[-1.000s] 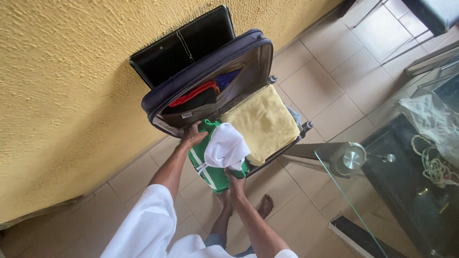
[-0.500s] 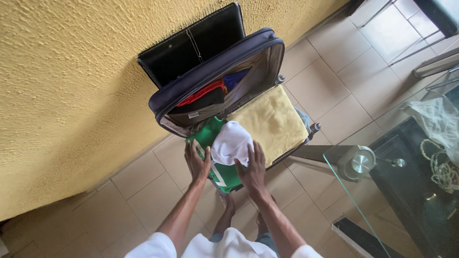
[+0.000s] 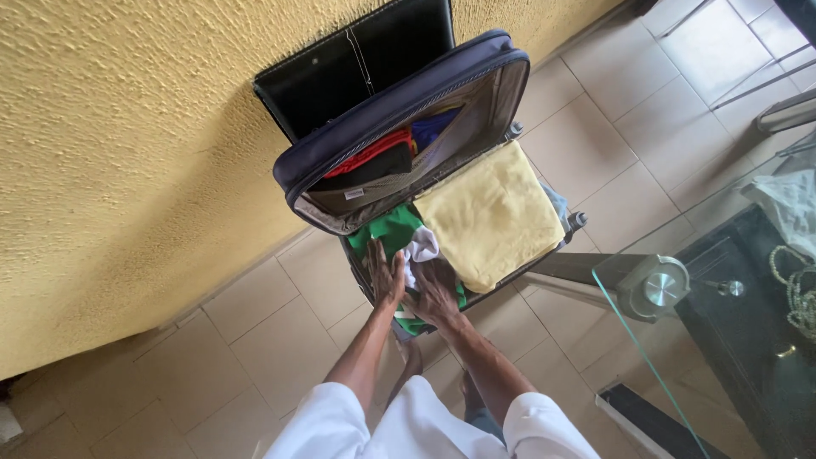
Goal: Folding various items of clothing and packing them into a suitcase.
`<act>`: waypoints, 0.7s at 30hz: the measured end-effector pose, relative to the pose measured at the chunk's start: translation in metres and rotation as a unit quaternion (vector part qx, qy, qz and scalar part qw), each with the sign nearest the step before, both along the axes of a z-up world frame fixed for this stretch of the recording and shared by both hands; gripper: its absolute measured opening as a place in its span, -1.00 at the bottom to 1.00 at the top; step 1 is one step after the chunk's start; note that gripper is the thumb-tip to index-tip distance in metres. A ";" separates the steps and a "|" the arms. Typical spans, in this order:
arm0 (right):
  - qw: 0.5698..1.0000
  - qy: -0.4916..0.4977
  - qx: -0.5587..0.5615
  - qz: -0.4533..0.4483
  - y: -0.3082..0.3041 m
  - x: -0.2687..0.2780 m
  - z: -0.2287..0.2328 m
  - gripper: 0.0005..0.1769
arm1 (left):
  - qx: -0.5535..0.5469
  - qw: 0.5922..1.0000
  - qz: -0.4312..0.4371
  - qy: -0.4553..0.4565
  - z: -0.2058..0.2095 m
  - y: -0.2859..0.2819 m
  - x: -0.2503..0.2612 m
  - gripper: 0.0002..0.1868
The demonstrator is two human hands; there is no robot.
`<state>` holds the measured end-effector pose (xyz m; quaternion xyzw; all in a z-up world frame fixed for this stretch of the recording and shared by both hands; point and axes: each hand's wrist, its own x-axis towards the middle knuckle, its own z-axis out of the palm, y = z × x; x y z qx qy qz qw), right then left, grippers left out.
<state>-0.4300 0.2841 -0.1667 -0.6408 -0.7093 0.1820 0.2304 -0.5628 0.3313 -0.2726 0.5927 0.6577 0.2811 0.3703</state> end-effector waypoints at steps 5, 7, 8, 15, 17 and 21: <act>0.998 -0.022 -0.054 0.014 0.009 0.002 -0.013 0.06 | -0.044 0.999 0.010 0.007 -0.007 0.003 0.006 -0.02; 0.997 -0.028 -0.070 0.016 0.018 0.001 -0.018 0.06 | -0.049 0.999 0.001 0.005 -0.014 0.010 0.007 0.04; 0.996 -0.042 -0.073 0.015 0.016 0.000 -0.018 0.05 | -0.023 0.999 -0.006 0.027 -0.021 0.006 0.007 0.04; 0.988 -0.041 -0.143 -0.033 -0.014 -0.008 -0.001 0.11 | 0.150 0.981 -0.068 0.099 0.061 0.027 0.003 -0.16; 0.987 -0.047 -0.148 -0.042 -0.017 -0.014 0.002 0.19 | 0.195 0.952 -0.173 0.159 0.066 0.039 0.002 -0.27; 0.982 -0.072 -0.169 -0.049 -0.009 -0.017 -0.002 0.38 | -0.024 0.877 -0.380 0.293 0.045 0.069 -0.005 -0.47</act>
